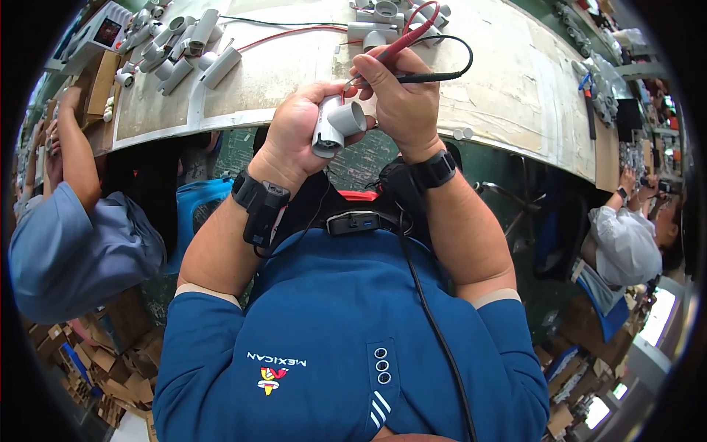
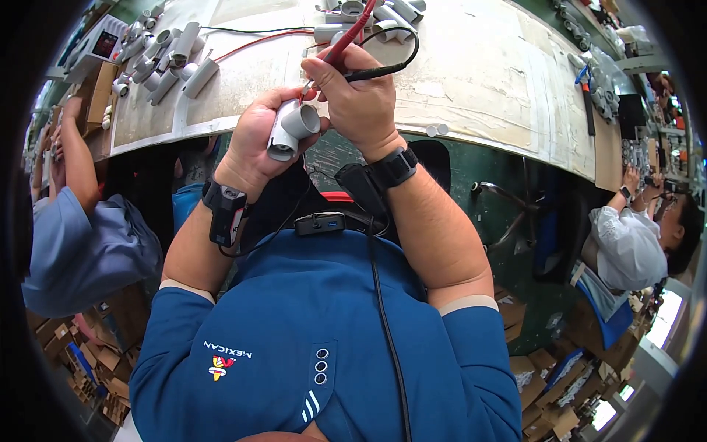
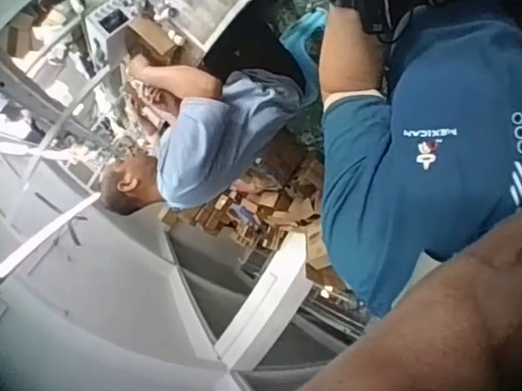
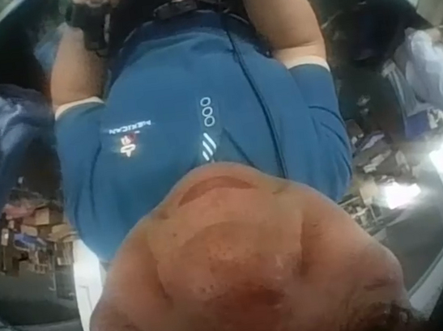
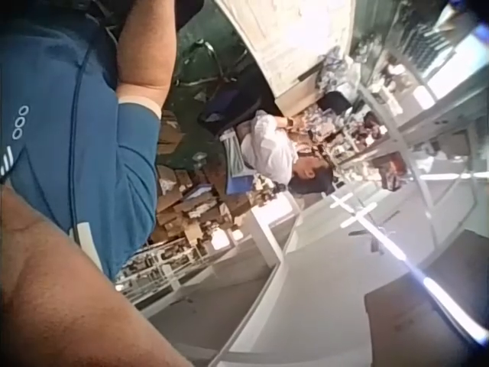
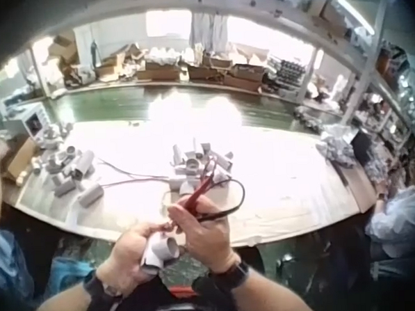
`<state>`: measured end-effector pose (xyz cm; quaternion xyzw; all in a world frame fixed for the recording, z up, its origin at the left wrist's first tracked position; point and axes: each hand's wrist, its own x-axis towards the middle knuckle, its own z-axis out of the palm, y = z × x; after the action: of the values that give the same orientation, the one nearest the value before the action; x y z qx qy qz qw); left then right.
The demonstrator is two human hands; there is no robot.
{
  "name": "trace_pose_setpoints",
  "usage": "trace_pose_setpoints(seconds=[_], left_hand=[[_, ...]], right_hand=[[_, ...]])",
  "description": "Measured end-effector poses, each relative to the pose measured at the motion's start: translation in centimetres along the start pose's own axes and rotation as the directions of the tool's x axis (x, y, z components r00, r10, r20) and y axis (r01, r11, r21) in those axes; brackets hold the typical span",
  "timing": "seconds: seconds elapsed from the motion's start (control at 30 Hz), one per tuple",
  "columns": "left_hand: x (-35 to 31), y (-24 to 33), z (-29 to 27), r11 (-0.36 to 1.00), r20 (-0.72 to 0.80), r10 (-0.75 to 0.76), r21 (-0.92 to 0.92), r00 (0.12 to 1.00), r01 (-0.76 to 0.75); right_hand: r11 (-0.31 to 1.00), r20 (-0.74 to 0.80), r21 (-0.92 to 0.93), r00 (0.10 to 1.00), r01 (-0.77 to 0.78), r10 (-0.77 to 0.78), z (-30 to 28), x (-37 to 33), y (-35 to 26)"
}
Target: Test electronic components using a multimeter on a production floor.
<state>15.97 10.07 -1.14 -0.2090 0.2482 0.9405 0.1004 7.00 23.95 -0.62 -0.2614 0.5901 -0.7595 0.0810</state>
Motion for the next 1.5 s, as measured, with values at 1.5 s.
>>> trace_pose_setpoints(seconds=[1.5], left_hand=[[0.1,-1.0,-0.7,0.993,-0.006,-0.074,-0.089,0.997,0.073]], right_hand=[[0.992,0.006,-0.121,1.0,-0.023,0.024,-0.5,-1.3,1.0]])
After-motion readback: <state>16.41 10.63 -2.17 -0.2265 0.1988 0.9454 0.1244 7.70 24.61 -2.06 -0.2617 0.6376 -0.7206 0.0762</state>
